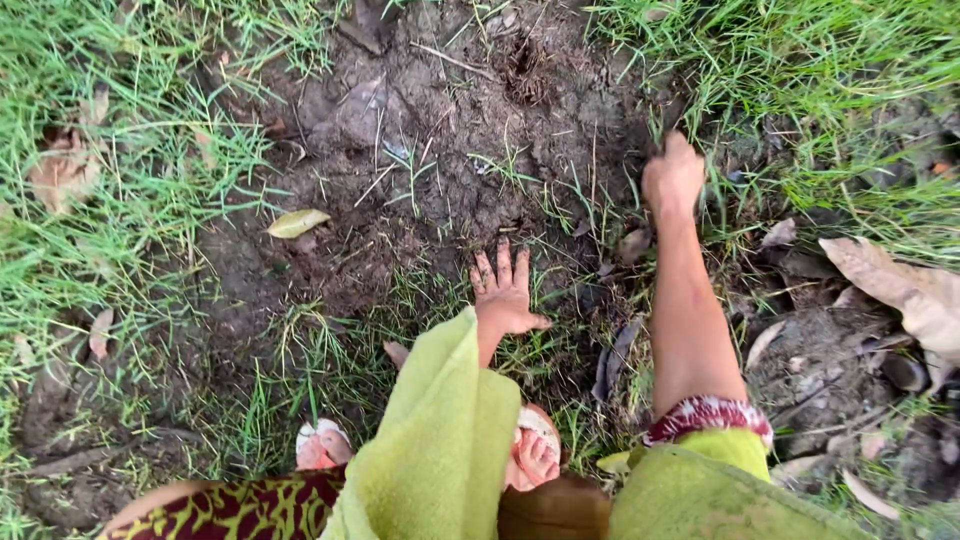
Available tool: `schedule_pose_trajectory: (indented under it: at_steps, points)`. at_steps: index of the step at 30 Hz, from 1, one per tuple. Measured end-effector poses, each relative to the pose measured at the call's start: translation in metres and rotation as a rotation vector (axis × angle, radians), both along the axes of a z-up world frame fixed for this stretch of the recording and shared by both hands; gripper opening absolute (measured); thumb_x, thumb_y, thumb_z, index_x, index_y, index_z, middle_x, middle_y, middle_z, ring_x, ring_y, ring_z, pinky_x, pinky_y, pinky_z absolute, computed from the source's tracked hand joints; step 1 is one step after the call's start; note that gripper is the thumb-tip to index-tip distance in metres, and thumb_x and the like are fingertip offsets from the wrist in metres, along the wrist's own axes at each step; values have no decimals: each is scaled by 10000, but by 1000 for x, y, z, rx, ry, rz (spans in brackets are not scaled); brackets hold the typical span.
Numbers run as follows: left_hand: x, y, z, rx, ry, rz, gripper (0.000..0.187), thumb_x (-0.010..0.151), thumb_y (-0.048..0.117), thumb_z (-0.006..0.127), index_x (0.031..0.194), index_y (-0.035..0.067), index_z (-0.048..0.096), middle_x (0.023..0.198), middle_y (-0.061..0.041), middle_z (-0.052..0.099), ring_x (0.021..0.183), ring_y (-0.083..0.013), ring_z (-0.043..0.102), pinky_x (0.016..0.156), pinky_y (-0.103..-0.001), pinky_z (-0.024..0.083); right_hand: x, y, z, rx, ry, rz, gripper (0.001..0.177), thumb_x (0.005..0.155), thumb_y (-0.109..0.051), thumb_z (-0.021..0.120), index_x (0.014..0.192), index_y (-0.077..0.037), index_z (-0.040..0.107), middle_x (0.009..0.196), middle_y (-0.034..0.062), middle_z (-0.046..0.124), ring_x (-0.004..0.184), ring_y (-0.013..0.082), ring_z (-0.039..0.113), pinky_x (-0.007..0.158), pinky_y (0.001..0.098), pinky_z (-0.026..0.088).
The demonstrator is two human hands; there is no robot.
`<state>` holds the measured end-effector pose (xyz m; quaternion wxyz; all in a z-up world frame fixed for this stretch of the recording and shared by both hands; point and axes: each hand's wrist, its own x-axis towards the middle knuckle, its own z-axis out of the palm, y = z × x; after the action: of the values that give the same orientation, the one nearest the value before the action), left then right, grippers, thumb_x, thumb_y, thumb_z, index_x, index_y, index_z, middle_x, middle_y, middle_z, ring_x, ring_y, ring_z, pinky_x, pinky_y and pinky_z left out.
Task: Weeding and clearing a patch of grass by hand in a garden area.
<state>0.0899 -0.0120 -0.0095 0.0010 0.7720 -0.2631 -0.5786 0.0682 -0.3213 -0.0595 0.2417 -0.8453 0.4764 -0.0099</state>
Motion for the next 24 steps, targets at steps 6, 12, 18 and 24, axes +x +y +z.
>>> schedule_pose_trajectory:
  at_steps: [6, 12, 18, 24]
  points:
    - [-2, 9, 23, -97, -55, 73, 1345, 786, 556, 803, 1612, 142, -174, 1646, -194, -322, 1489, -518, -266, 1225, -594, -104, -133, 82, 38, 76, 294, 670, 284, 837, -33, 585, 1095, -22, 704, 959, 336, 696, 905, 487, 686, 845, 537, 551]
    - [-20, 40, 48, -225, -334, 66, 802, 907, 74, 665, 1586, 268, 284, 1681, -173, 96, 1489, -407, 256, 1205, -695, 207, -123, 210, 151, 189, 445, 341, 503, 980, -360, 675, 1437, -177, 568, 1504, 348, 337, 1337, 565, 377, 956, 651, 482]
    - [-35, 81, 13, -346, -491, 62, 236, 874, 1, 662, 1102, 41, 710, 1317, -186, 548, 1173, -323, 601, 901, -417, 614, -177, 175, 38, -135, 558, 526, 402, 990, 19, 586, 1368, -98, 658, 1379, 270, 566, 1152, 357, 645, 926, 414, 616]
    - [-19, 43, 45, -403, 43, 504, 149, 913, -6, 612, 995, -14, 736, 1000, -167, 696, 904, -264, 691, 800, -352, 598, -187, 183, 72, 6, 285, 453, 585, 826, 194, 415, 1340, 13, 627, 1146, 303, 659, 485, 203, 587, 328, 286, 508]
